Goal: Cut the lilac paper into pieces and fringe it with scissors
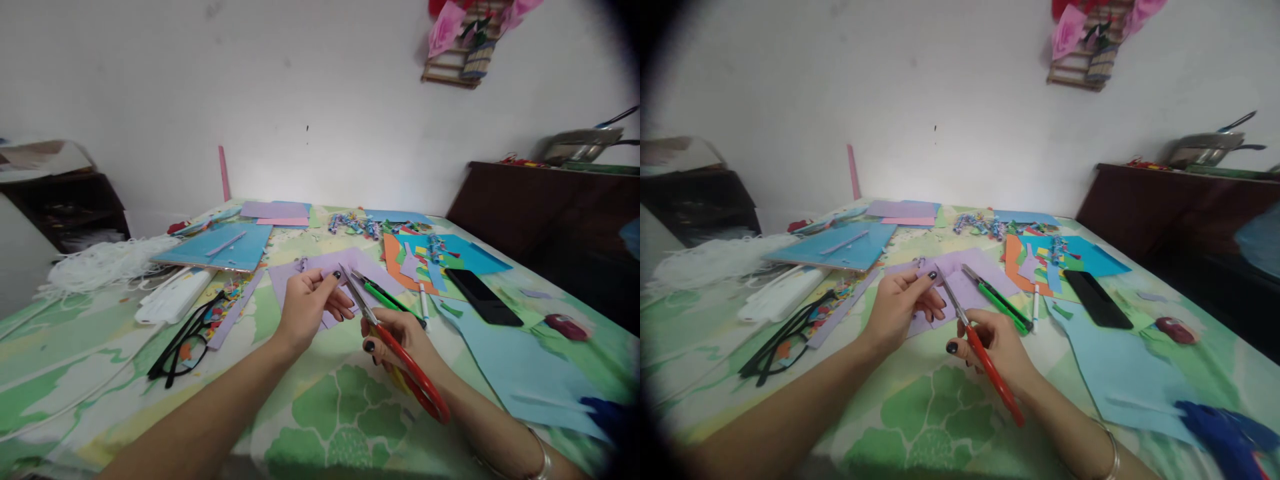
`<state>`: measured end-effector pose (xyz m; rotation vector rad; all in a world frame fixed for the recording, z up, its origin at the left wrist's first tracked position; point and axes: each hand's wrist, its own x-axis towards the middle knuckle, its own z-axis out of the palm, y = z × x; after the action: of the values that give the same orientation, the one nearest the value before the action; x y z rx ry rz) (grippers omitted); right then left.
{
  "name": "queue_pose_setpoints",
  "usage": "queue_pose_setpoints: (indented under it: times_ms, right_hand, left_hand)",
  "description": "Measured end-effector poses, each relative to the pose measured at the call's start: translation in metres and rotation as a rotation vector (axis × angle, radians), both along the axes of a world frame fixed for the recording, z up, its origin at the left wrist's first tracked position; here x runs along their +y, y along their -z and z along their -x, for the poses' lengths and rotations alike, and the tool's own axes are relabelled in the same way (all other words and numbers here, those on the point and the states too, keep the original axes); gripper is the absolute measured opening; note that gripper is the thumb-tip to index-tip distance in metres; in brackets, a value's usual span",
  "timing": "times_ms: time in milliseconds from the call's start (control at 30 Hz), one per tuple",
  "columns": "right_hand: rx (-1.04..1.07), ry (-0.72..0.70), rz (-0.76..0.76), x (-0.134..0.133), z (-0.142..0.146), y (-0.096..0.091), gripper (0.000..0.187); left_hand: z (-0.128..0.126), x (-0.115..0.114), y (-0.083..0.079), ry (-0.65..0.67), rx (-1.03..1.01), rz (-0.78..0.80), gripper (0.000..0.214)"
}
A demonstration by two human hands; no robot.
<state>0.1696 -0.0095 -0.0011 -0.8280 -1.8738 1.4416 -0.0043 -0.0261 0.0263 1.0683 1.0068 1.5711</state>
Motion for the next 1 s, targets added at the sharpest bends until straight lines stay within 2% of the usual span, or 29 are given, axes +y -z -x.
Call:
queue_pose_setpoints:
  times_ms: [567,833,1000]
  right_hand:
    - [-0.005,0.043,0.036,0.0003,0.0002,0.0020,0.035]
    - [0.003,0.037,0.024,-0.0001,-0.0005,0.0031,0.038]
    - [0.028,-0.017,0.021,0.0004,-0.0019,0.0016,0.043]
  left_hand:
    - [0.0001,-0.0001,0.0003,0.010,-0.032,-0.015,0.024]
    - [-0.0010,0.0015,0.0006,-0.002,-0.049,-0.008,0.022]
    - [-0.0007,0.0006,0.0001,-0.002,-0.032,0.003,0.022]
